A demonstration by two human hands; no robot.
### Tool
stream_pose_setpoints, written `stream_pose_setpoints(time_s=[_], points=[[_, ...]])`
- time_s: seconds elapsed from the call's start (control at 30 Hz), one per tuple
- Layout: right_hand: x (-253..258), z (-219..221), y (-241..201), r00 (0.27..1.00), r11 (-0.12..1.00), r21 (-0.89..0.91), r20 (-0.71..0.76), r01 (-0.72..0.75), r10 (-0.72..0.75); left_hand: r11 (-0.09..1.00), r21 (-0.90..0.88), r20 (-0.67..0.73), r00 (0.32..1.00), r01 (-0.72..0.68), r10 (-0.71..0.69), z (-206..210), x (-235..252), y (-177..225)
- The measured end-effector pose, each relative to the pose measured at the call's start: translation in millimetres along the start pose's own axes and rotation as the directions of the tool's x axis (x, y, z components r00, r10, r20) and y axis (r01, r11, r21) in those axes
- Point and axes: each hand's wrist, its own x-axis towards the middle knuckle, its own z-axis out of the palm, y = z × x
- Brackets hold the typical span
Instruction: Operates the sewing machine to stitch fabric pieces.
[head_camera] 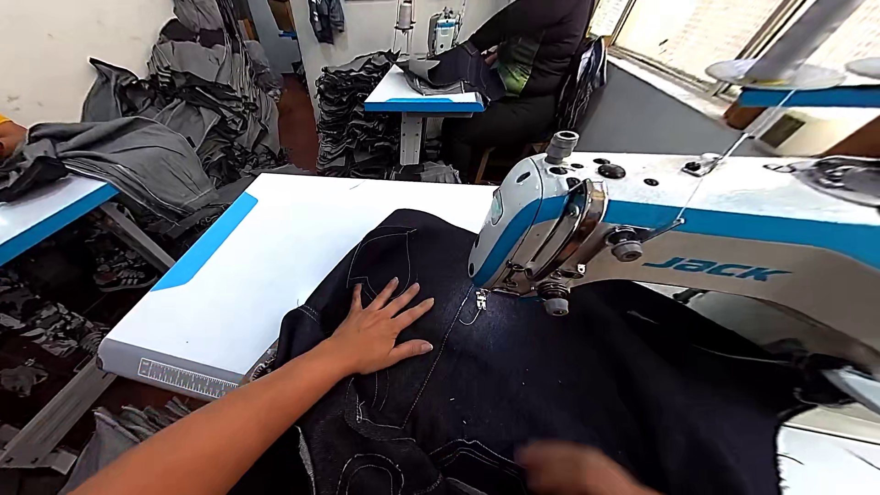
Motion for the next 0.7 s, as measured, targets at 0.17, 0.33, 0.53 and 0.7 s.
stream_pose_setpoints(time_s=[0.17,0.33,0.53,0.7], points=[[44,-1,73,0.984,0.848,-0.504,-0.139,-0.166,0.110,0.997,-0.006,-0.013,0.997,0.081,-0.081,-2,3,1],[102,-79,152,0.977,0.855,-0.510,0.211,0.097,0.014,0.929,-0.080,-0.028,0.931,0.361,-0.364,8,-4,51],[98,-47,65,0.982,0.763,-0.646,0.156,0.019,0.108,0.900,-0.050,0.007,0.901,0.433,-0.434,8,-32,65],[40,22,37,0.994,0.753,-0.648,-0.072,-0.112,0.085,0.946,-0.040,-0.010,0.947,0.321,-0.322,11,-39,43]])
